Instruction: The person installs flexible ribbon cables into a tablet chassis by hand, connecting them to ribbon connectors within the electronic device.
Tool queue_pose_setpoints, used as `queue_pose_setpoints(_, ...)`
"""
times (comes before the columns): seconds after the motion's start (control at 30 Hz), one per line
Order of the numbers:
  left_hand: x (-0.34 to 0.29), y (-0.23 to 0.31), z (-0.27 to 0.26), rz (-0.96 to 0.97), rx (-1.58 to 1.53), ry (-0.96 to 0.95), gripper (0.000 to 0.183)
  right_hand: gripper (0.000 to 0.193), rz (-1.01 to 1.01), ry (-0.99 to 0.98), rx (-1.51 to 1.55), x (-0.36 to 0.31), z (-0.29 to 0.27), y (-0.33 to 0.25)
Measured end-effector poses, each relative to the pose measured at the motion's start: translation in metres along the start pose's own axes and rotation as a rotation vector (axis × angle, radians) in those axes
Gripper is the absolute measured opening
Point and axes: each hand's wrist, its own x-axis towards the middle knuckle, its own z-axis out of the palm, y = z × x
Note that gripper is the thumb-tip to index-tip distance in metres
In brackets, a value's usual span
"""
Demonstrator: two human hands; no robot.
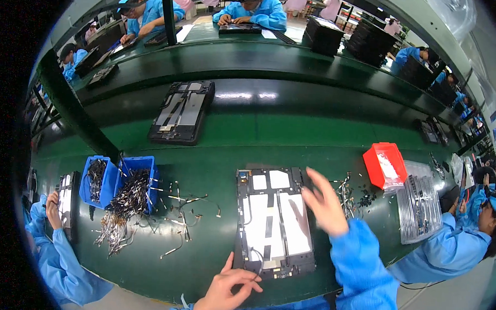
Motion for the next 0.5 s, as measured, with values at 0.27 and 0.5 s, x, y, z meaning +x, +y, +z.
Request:
queue_pose_setpoints(0.27, 0.008, 0.031, 0.020, -0.101, -0.146, 0.002, 0.019, 0.066, 0.023, 0.027, 0.033, -0.133, 0.022, -0.016)
queue_pose_setpoints(0.5, 0.028, 0.053, -0.007, -0.108, 0.146, 0.017, 0.016, 0.037, -0.472, -0.286, -0.534, -0.095, 0.033, -0.085)
